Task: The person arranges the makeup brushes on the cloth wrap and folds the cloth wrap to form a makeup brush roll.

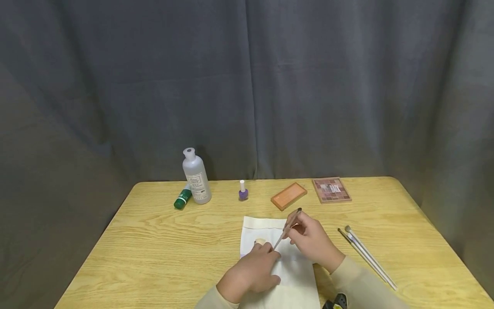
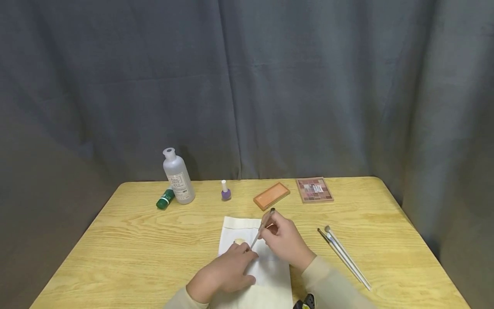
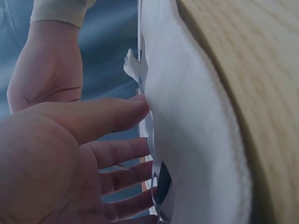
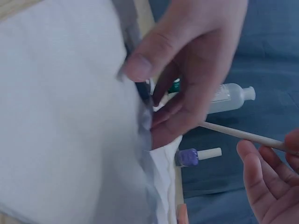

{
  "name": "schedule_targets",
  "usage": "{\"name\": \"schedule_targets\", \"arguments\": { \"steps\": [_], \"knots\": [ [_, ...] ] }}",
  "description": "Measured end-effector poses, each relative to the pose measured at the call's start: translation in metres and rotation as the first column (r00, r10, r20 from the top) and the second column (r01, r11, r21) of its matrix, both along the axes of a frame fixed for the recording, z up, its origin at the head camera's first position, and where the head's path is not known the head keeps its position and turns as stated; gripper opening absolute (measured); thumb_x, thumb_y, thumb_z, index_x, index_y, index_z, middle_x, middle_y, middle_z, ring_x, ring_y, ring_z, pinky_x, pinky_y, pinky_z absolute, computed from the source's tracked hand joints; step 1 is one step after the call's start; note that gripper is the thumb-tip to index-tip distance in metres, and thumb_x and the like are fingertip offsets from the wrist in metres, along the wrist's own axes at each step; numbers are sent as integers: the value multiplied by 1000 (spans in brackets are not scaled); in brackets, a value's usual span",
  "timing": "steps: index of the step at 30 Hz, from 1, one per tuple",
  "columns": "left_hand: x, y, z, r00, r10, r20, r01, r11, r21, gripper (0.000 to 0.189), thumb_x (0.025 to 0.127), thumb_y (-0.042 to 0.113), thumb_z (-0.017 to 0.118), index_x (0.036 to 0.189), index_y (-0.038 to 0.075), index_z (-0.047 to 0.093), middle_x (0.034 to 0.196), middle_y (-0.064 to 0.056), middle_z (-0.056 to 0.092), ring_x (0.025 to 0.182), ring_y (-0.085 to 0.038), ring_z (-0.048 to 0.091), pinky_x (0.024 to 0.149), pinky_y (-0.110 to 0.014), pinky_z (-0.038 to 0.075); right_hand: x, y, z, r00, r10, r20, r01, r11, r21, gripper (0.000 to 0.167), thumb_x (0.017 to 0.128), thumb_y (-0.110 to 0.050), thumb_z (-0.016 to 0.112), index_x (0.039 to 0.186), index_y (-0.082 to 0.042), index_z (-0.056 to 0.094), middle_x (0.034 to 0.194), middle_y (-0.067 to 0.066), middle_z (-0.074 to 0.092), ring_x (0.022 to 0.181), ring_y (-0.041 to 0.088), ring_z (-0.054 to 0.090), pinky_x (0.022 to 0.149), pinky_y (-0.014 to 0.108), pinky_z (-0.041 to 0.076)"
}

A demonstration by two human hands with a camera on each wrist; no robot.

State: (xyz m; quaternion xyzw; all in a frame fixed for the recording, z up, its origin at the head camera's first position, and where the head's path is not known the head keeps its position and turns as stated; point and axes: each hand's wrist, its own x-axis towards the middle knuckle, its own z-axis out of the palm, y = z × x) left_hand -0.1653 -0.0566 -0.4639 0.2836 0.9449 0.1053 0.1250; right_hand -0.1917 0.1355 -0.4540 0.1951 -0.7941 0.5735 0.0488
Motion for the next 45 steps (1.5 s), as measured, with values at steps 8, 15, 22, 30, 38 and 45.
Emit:
{"name": "schedule_targets", "arguments": {
  "steps": [8,15,22,30,38,45],
  "knots": [
    [0,0,0,1000,-10,-15,10,1000,-1,56,84,36,76,133,13,64,115,3,54,106,-16,46,89,-27,49,-7,-5,-5,999,-42,23,40,996,74,11,98,-1,54,95,-11,57,92,10,65,80,24,69,66,30,55],
    [0,1,1,1000,-5,14,5,1000,-7,55,86,36,75,134,14,63,113,3,50,105,-15,43,89,-25,47,-13,-7,-9,998,-67,14,64,986,156,14,97,-3,55,91,-15,54,89,7,65,79,25,67,71,30,53],
    [-2,2,-1,1000,-4,18,5,1000,-26,56,87,38,75,136,15,62,116,4,51,106,-14,43,89,-26,48,-19,-11,-9,997,-71,-11,72,975,208,10,92,-5,61,98,-10,55,91,1,62,80,11,64,70,27,53],
    [-2,3,-2,1000,-11,22,12,999,-42,57,88,39,74,138,17,61,119,4,51,106,-13,43,89,-27,49,-26,-16,-5,994,-97,-44,105,956,272,72,86,-2,64,150,-9,34,79,-4,61,66,11,58,61,27,49],
    [-2,3,-2,1000,-21,8,22,999,-44,58,88,37,73,142,20,60,118,4,50,104,-13,41,85,-26,48,-35,-22,-4,991,-118,-61,132,919,370,88,83,0,68,158,-11,25,74,-5,63,59,9,56,54,26,47],
    [-2,1,-2,999,-34,5,34,999,-42,59,88,37,73,142,19,59,119,4,51,105,-13,42,86,-26,49,-41,-25,-6,993,-119,21,103,927,360,84,83,1,65,156,-7,25,73,-1,61,58,12,54,51,27,45]
  ]
}}
